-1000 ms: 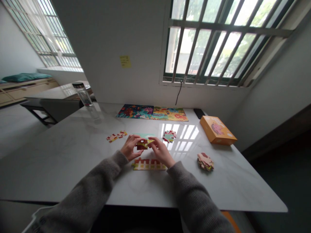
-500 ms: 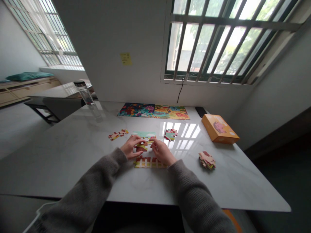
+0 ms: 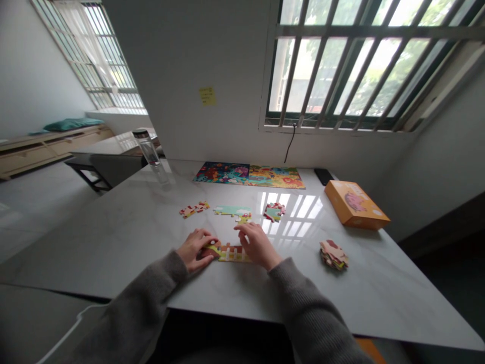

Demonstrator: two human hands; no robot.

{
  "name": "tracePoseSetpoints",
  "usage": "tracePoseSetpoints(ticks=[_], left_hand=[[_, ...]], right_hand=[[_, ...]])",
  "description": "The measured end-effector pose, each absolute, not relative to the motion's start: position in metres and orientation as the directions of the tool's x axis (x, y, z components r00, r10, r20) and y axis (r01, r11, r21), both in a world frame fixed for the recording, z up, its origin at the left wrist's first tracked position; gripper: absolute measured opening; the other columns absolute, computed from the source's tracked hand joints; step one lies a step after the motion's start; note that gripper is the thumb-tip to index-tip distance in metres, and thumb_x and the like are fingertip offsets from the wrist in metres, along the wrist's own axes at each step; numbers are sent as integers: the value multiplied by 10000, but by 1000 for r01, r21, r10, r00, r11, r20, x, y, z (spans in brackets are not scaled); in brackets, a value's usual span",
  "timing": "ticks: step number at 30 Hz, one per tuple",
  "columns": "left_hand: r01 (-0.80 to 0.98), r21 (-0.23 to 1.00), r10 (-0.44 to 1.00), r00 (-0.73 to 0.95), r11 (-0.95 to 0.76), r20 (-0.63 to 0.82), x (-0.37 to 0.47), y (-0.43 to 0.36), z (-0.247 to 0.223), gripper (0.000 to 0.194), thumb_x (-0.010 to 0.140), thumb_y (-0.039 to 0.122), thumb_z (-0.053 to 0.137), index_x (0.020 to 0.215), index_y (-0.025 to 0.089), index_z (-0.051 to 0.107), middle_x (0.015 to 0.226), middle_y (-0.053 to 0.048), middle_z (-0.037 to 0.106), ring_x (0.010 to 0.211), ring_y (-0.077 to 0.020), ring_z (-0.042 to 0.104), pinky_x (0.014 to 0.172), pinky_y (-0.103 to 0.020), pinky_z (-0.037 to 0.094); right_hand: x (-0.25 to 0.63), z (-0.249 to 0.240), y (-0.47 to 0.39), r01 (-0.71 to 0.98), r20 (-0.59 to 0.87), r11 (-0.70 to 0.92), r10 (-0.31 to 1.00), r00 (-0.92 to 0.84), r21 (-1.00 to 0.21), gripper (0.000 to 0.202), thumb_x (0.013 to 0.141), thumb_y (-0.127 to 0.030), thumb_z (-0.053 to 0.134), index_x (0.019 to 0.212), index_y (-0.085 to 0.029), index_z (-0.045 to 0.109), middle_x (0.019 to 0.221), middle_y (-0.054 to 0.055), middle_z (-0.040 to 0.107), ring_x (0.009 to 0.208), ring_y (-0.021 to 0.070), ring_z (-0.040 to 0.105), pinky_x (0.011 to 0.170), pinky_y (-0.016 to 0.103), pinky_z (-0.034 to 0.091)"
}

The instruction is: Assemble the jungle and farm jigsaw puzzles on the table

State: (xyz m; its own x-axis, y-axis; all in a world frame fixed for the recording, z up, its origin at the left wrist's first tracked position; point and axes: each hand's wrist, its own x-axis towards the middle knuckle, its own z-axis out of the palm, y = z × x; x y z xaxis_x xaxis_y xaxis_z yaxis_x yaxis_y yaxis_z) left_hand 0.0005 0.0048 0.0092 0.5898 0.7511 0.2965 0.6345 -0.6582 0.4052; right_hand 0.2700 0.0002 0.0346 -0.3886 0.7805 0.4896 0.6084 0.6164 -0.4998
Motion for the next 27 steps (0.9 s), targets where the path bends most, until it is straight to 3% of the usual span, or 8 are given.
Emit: tracePoseSetpoints(ticks=[6, 12, 18, 27], left_hand=[[679, 373, 775, 551, -632, 310, 4, -4, 3, 462, 727, 255, 640, 1186, 211, 612, 1121, -97, 558, 1054, -301, 492, 918, -461, 420], [702, 355, 786, 537, -618, 307, 6, -8, 4, 476, 707, 217, 630, 1182, 235, 617, 1121, -92, 551, 1063, -302, 493, 923, -463, 428], [711, 350, 792, 536, -610, 292, 8, -12, 8, 469, 729, 226, 635, 1198, 224, 630, 1118, -99, 540, 1066, -307, 490, 935, -476, 430], [712, 350, 793, 524, -608, 311, 6, -14, -1, 414, 828, 348, 641, 1225, 233, 613, 1153, -99, 550, 1086, -298, 499, 949, -467, 448]], right_hand=[[249, 38, -39, 643, 401, 644, 763, -506, -415, 263, 980, -145, 479, 1159, -223, 654, 983, 78, 663, 974, 232, 555, 861, 373, 489], [231, 33, -73, 732, 317, 600, 797, -513, -323, 399, 906, -111, 568, 1270, -273, 597, 1167, 98, 613, 1098, 274, 531, 946, 450, 493], [227, 25, -80, 744, 332, 584, 807, -488, -324, 597, 878, -104, 585, 1426, -304, 459, 1288, 94, 558, 1213, 304, 471, 1080, 537, 425], [228, 25, -81, 741, 355, 585, 804, -477, -330, 566, 883, -133, 601, 1405, -320, 486, 1275, 97, 560, 1210, 304, 477, 1070, 543, 451]])
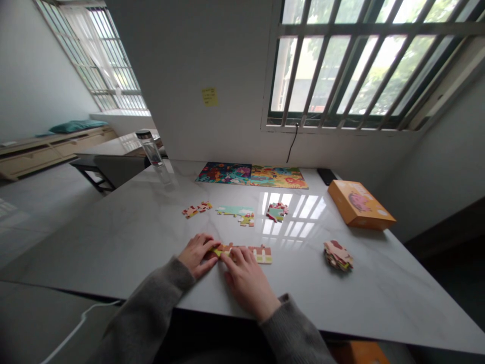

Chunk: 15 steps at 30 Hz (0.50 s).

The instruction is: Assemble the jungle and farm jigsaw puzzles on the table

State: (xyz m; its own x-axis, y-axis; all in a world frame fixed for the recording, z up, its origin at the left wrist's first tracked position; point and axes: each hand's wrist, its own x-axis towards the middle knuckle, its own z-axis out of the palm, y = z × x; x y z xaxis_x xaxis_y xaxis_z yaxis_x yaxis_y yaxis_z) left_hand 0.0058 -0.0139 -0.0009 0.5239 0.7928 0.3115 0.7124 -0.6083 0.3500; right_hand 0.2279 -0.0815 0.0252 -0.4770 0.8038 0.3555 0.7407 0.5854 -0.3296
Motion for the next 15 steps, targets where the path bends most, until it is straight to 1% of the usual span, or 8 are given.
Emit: tracePoseSetpoints(ticks=[5, 11, 15], left_hand=[[721, 336, 793, 517, -606, 321, 8, -16, -3, 391, 832, 337, 645, 1205, 225, 615, 1157, -100, 554, 1090, -297, 503, 952, -465, 451], [731, 316, 791, 507, -605, 343, 11, -18, -5, 393, 812, 297, 636, 1201, 244, 614, 1156, -97, 554, 1095, -297, 503, 943, -457, 459], [734, 308, 790, 508, -605, 343, 11, -18, -6, 392, 848, 307, 609, 1235, 242, 610, 1162, -102, 557, 1094, -295, 507, 945, -459, 460]], right_hand=[[228, 24, -81, 745, 352, 583, 805, -477, -323, 538, 893, -150, 606, 1394, -314, 504, 1273, 101, 564, 1217, 304, 479, 1081, 556, 444], [228, 24, -81, 750, 351, 583, 804, -480, -312, 532, 902, -156, 593, 1400, -320, 501, 1278, 103, 562, 1220, 306, 480, 1078, 567, 440], [225, 25, -83, 759, 335, 574, 812, -479, -308, 529, 899, -148, 592, 1399, -299, 503, 1305, 112, 551, 1240, 310, 464, 1082, 558, 434]])
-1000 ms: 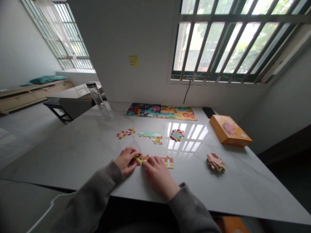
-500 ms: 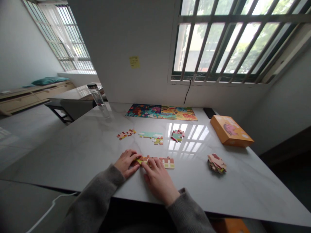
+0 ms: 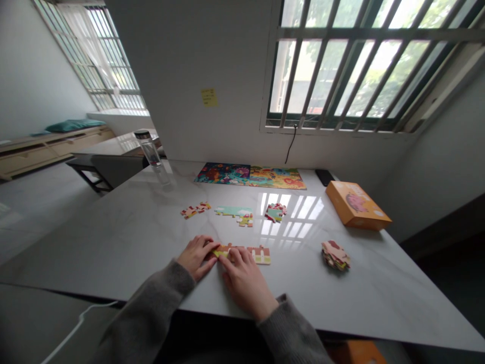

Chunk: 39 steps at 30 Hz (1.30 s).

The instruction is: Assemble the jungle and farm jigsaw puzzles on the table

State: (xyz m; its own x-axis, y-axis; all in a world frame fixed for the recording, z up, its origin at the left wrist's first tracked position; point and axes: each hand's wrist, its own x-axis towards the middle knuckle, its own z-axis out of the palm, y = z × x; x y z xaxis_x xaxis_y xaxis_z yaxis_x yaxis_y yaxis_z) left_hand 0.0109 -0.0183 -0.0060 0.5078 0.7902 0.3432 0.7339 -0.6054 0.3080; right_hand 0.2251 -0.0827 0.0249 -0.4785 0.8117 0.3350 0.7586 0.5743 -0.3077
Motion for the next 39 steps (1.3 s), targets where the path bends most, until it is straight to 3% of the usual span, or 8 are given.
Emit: tracePoseSetpoints(ticks=[8, 13, 18, 24, 30, 34, 39], left_hand=[[722, 312, 779, 507, -617, 368, 8, -14, -13, 438, 861, 334, 589, 1289, 244, 588, 1180, -105, 565, 1106, -297, 503, 949, -451, 448], [717, 313, 773, 506, -623, 381, 6, -11, -17, 483, 857, 327, 582, 1331, 247, 548, 1190, -101, 567, 1094, -293, 512, 929, -436, 451], [715, 309, 771, 513, -627, 377, 6, -11, -16, 462, 861, 319, 579, 1314, 231, 559, 1190, -104, 562, 1092, -292, 512, 927, -441, 457], [720, 312, 776, 506, -620, 376, 6, -12, -16, 452, 860, 325, 579, 1302, 230, 571, 1191, -109, 562, 1101, -301, 516, 935, -456, 467], [702, 342, 770, 482, -625, 417, 7, -11, -14, 459, 863, 318, 584, 1311, 225, 560, 1228, -115, 555, 1110, -298, 519, 942, -451, 465], [659, 356, 731, 466, -663, 499, 9, -11, -2, 415, 881, 287, 561, 1288, 208, 576, 1219, -121, 561, 1086, -293, 528, 935, -457, 462], [587, 376, 675, 446, -716, 589, 15, -15, 22, 304, 926, 239, 519, 1213, 205, 612, 1155, -104, 598, 1058, -264, 550, 929, -430, 455]], right_hand=[[256, 45, -56, 750, 320, 577, 813, -487, -323, 450, 943, -197, 556, 1384, -276, 511, 1183, 99, 612, 1070, 259, 554, 919, 446, 517], [315, 50, 7, 866, 367, 471, 845, -389, -167, 369, 935, -127, 494, 1288, -184, 586, 1182, 138, 594, 1099, 286, 525, 965, 459, 473], [349, 43, 45, 954, 354, 295, 899, -258, -53, 372, 914, -145, 526, 1280, -176, 583, 1266, 156, 563, 1152, 310, 474, 956, 421, 431], [358, 27, 58, 979, 314, 199, 932, -179, -34, 430, 873, -151, 556, 1301, -189, 554, 1306, 159, 533, 1155, 321, 442, 923, 385, 395], [360, 28, 61, 981, 355, 186, 922, -155, -55, 391, 850, -185, 591, 1241, -187, 588, 1200, 164, 540, 1093, 329, 457, 890, 402, 394], [366, 30, 64, 963, 398, 209, 908, -128, -168, 267, 821, -210, 640, 1085, -176, 631, 1071, 137, 559, 990, 297, 503, 840, 379, 418], [370, 39, 62, 803, 391, 324, 912, -125, -500, 56, 877, -227, 546, 859, -188, 582, 874, 56, 583, 793, 192, 536, 712, 305, 435]])
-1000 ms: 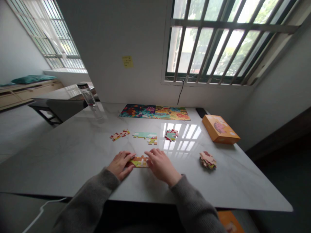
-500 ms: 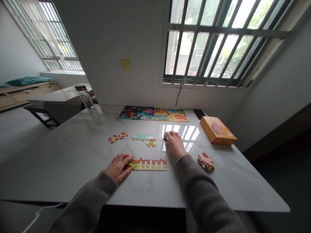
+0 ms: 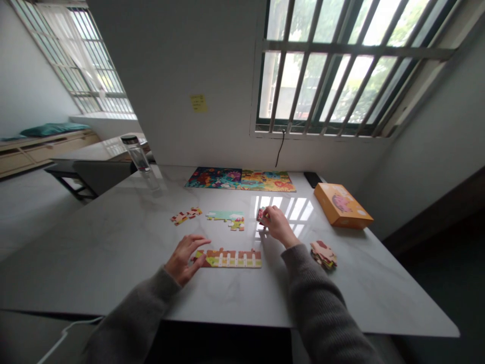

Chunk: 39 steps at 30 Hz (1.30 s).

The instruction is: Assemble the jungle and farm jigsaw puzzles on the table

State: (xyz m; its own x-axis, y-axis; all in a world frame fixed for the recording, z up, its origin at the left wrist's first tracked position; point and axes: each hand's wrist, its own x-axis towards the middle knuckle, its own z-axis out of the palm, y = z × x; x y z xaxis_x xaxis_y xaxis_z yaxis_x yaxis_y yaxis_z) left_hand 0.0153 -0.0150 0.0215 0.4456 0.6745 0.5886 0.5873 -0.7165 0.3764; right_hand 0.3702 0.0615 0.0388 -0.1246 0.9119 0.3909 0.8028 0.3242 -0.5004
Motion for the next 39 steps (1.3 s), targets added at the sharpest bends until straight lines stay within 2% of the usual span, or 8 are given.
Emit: tracePoseSetpoints(ticks=[5, 9, 12, 16, 23, 31, 35, 39], left_hand=[[535, 383, 628, 411, -753, 661, 29, -2, 47, 221, 926, 200, 524, 1113, 205, 640, 1040, -71, 647, 986, -231, 587, 897, -394, 457], [577, 327, 609, 405, -749, 682, 50, 25, 58, 212, 906, 253, 583, 1102, 203, 647, 1040, -72, 663, 987, -250, 588, 929, -422, 447], [604, 274, 608, 460, -748, 647, 66, 41, 54, 508, 828, 398, 714, 1265, 171, 587, 1156, -121, 628, 1056, -298, 558, 950, -454, 444], [605, 291, 620, 449, -741, 643, 76, 46, 41, 656, 783, 469, 760, 1321, 169, 535, 1202, -133, 609, 1094, -313, 538, 969, -461, 435], [533, 326, 590, 460, -781, 664, 59, 50, 34, 525, 848, 263, 679, 1345, 185, 527, 1166, -114, 603, 1058, -284, 546, 960, -441, 454], [471, 294, 519, 474, -832, 711, 45, 58, 36, 489, 902, 351, 665, 1352, 196, 551, 1133, -111, 625, 1025, -277, 564, 939, -443, 486], [453, 282, 500, 489, -846, 715, 39, 62, 36, 473, 902, 409, 668, 1309, 183, 585, 1105, -116, 639, 1013, -276, 578, 924, -438, 506], [478, 282, 517, 484, -832, 706, 37, 64, 35, 463, 889, 458, 677, 1262, 190, 617, 1075, -112, 652, 993, -276, 590, 909, -440, 515]], right_hand=[[343, 46, 47, 543, 346, 381, 923, -171, -748, 162, 894, -354, 563, 844, -202, 536, 779, 4, 552, 659, 143, 507, 606, 278, 433], [303, 47, 35, 263, 345, 374, 926, -151, -889, 344, 901, -367, 556, 1201, -200, 537, 822, -17, 506, 667, 136, 559, 605, 278, 482], [278, 47, 26, 179, 352, 366, 930, -106, -913, 415, 910, -357, 553, 1296, -206, 542, 874, 1, 532, 688, 131, 584, 619, 274, 499], [258, 46, 17, 80, 344, 345, 939, -25, -935, 285, 908, -358, 584, 1140, -195, 614, 841, 12, 593, 766, 162, 635, 721, 302, 544], [249, 38, 16, 20, 369, 368, 929, 19, -930, 232, 884, -428, 644, 949, -221, 563, 914, 41, 664, 873, 197, 656, 822, 351, 549], [247, 36, 15, 21, 377, 377, 926, 3, -926, 186, 909, -397, 626, 894, -219, 575, 889, 33, 669, 851, 194, 660, 798, 335, 544], [249, 37, 15, 92, 381, 383, 924, -37, -919, 151, 961, -334, 540, 1046, -216, 580, 943, 49, 692, 869, 198, 676, 799, 357, 559], [257, 40, 13, 328, 493, 504, 861, -124, -799, 368, 959, -167, 438, 1311, -234, 524, 1199, 105, 662, 1093, 224, 641, 942, 433, 536]])
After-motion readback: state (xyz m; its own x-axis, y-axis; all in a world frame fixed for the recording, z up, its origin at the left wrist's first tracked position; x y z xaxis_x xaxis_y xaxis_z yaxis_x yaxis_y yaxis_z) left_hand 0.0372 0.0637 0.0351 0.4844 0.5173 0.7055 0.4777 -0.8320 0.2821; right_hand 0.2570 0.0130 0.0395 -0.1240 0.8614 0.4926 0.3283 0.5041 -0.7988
